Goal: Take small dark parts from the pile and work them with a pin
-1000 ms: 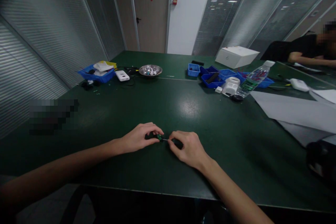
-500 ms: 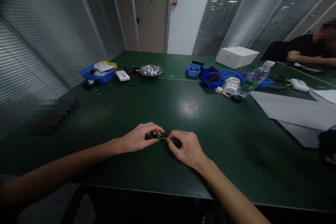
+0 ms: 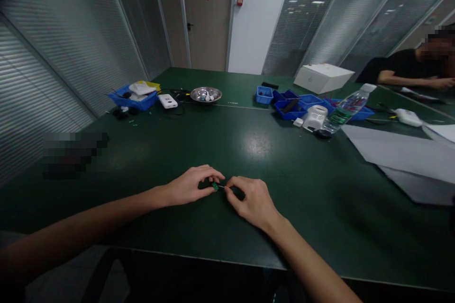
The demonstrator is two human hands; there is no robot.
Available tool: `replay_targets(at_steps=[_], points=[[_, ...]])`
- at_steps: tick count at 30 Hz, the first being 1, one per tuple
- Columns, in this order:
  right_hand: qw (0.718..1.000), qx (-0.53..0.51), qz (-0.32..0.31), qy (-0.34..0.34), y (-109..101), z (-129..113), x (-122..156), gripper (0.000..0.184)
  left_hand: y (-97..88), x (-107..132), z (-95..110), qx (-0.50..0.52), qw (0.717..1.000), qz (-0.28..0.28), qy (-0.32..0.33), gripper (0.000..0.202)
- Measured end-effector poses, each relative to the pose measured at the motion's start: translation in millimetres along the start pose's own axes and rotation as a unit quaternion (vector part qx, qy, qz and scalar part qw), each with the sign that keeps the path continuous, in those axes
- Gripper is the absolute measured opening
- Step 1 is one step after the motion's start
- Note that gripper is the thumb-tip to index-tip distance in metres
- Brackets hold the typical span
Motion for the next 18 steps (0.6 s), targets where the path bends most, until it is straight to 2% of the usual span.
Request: replay_targets(at_steps=[4,7,11,15,18], points=[[0.999,-0.029,-0.005,-0.024,2.8,-6.9,-2.9,0.018,0.4,-0.3,-0.2,-0.001,1.000,-0.004,0.002,0.039],[0.999,-0.036,0.009,-0.012,0.4,-7.4,-1.2,0.018,1.1,-0.3,-0.7,-0.007,1.000,-0.002,0.007,0.039],[0.997,-0.042,0.063,0.024,-7.1,-5.1,3.8,0.018,-0.7,-0.2,0.1,-0.014,1.000,-0.003,0.021,0.029],[0.988,-0.043,0.124,0.080,-13.5,-2.2,7.0,0.022,-7.9,3.1,6.6,-0.014,1.000,0.027,0.006,0.027],[0.979,-0.049,0.160,0.120,-14.0,2.8,7.4,0.024,-7.8,8.9,16.1,-0.008,0.999,-0.014,0.040,0.031]])
Point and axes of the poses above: each hand's wrist, its own x-axis away from the middle knuckle, its own y-axis out of the palm, z = x × y, the point moved 1 cm from there along -x, towards the middle knuckle, and after that the axes turned 9 degrees about x, right-handed, at the moved point
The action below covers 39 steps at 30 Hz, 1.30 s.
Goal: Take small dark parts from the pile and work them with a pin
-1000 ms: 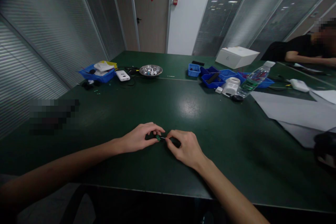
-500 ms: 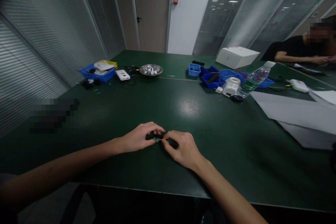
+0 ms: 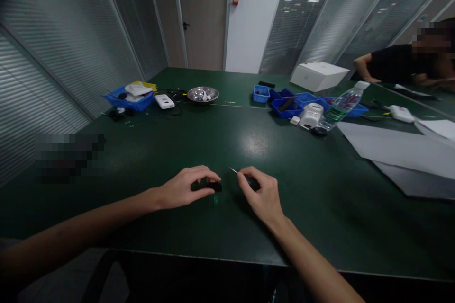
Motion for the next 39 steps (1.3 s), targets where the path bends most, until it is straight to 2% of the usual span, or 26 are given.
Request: replay_targets(at_steps=[4,5,7,10,13,17,20,24,28,31,35,39], points=[[0.999,-0.016,0.016,0.031,2.2,6.9,-0.9,0.026,8.5,5.9,5.9,-0.051,0.982,-0.119,0.140,0.032],[0.999,-0.018,0.015,0.033,2.4,7.6,-0.8,0.026,8.8,6.1,3.4,-0.077,0.974,-0.136,0.164,0.032],[0.999,-0.018,0.008,0.032,2.1,7.3,-0.6,0.026,2.2,4.6,-7.3,-0.131,0.966,-0.135,0.175,0.033],[0.999,-0.010,-0.012,0.038,0.1,5.6,-1.5,0.028,-29.4,1.6,-34.6,-0.197,0.973,-0.069,0.099,0.036],[0.998,0.004,-0.039,0.045,-1.5,7.5,-7.2,0.030,-80.3,7.2,-69.0,-0.238,0.971,0.024,-0.029,0.040],[0.995,0.043,-0.093,0.019,0.8,18.2,-26.4,0.031,-145.4,31.3,-113.6,-0.270,0.942,0.134,-0.146,0.045],[0.989,0.090,-0.118,-0.014,6.5,27.5,-44.9,0.030,-173.9,49.6,-135.6,-0.282,0.919,0.201,-0.190,0.047],[0.986,0.132,-0.099,-0.028,12.4,35.0,-57.6,0.031,-185.3,59.0,-141.2,-0.275,0.908,0.239,-0.207,0.047],[0.986,0.123,-0.100,-0.042,10.2,36.1,-51.3,0.032,-189.6,60.9,-139.4,-0.250,0.911,0.260,-0.199,0.046],[0.989,0.104,-0.094,-0.046,6.7,35.7,-46.4,0.033,-197.3,66.9,-146.6,-0.247,0.900,0.283,-0.221,0.044],[0.991,0.095,-0.084,-0.033,6.1,37.9,-46.6,0.034,-208.3,75.6,-159.9,-0.276,0.891,0.266,-0.245,0.031],[0.991,0.092,-0.087,-0.031,7.1,40.3,-47.6,0.035,-212.6,76.2,-163.3,-0.299,0.890,0.238,-0.248,0.023]])
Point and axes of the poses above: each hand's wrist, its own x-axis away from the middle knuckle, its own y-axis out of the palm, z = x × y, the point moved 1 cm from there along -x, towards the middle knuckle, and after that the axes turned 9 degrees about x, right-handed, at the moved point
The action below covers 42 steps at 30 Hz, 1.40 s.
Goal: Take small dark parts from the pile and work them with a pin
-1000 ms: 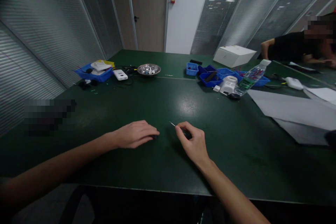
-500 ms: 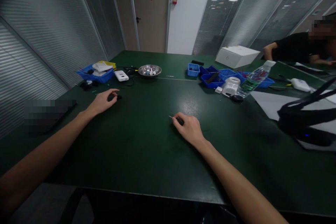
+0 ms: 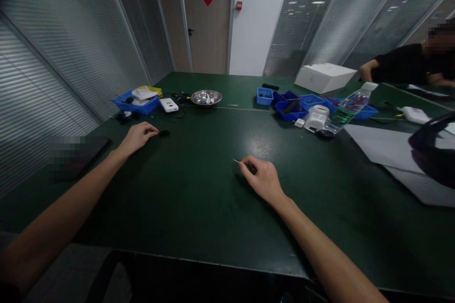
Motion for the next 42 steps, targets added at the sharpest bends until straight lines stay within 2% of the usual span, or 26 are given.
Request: replay_targets(at_steps=[5,8,12,14,21,31,36,42], points=[[1.000,-0.007,-0.001,0.004,-2.0,-2.8,0.6,0.034,-0.1,3.6,10.0,-0.025,0.999,0.004,0.023,0.022],[1.000,-0.015,-0.002,0.007,-4.1,-5.6,0.6,0.034,0.7,6.8,17.5,-0.030,0.999,0.030,-0.002,0.023],[1.000,-0.019,-0.007,0.008,-5.3,-7.1,0.4,0.034,2.7,7.5,28.8,0.081,0.993,0.086,-0.029,0.025],[1.000,-0.017,-0.005,0.009,-4.7,-6.2,0.4,0.034,4.1,7.6,34.5,0.116,0.988,0.095,-0.037,0.025],[1.000,-0.011,-0.001,0.003,-2.2,-2.8,0.0,0.036,5.5,14.2,47.0,0.087,0.992,0.077,-0.044,0.025],[1.000,-0.008,-0.003,0.004,-2.5,-3.5,0.1,0.036,2.8,14.7,47.9,0.079,0.994,0.068,-0.024,0.019],[1.000,-0.013,-0.010,0.004,-2.5,-2.6,-0.1,0.036,0.0,12.6,45.7,0.083,0.995,0.033,-0.040,0.021],[1.000,-0.011,-0.018,0.005,-3.0,-3.2,-0.4,0.035,-1.1,8.6,39.7,0.058,0.998,-0.010,-0.011,0.022]])
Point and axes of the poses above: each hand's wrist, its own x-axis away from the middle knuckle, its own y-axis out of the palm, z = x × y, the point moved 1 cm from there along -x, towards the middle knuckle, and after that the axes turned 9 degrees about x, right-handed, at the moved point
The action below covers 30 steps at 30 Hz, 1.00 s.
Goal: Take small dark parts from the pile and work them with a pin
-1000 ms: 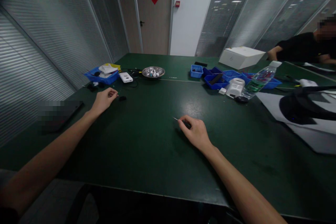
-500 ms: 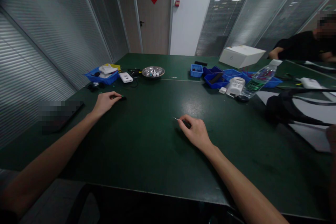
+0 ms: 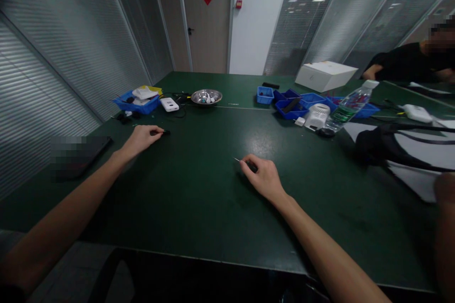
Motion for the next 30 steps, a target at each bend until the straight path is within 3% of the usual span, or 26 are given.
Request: replay_targets(at_steps=[5,12,19,23,27,30], points=[[1.000,-0.004,0.007,-0.001,0.7,-0.1,0.1,0.035,0.8,1.8,0.0,-0.009,1.000,0.002,0.026,0.021],[1.000,0.002,0.003,0.001,1.8,1.7,0.5,0.035,9.2,-3.6,-11.6,0.106,0.991,0.034,-0.077,0.024],[1.000,0.008,-0.008,-0.001,4.2,4.3,-1.0,0.035,14.0,-7.5,-6.8,0.095,0.994,-0.015,-0.051,0.032],[0.999,0.028,-0.014,-0.014,5.0,-0.5,-0.1,0.031,24.4,1.8,30.5,0.141,0.985,-0.098,-0.009,0.030],[0.995,0.011,-0.042,-0.085,7.3,-16.0,5.4,0.023,54.7,31.6,103.5,0.192,0.949,-0.227,0.107,0.027],[0.988,-0.012,-0.073,-0.135,9.8,-26.7,11.4,0.020,80.2,59.5,153.9,0.213,0.913,-0.290,0.194,0.025]])
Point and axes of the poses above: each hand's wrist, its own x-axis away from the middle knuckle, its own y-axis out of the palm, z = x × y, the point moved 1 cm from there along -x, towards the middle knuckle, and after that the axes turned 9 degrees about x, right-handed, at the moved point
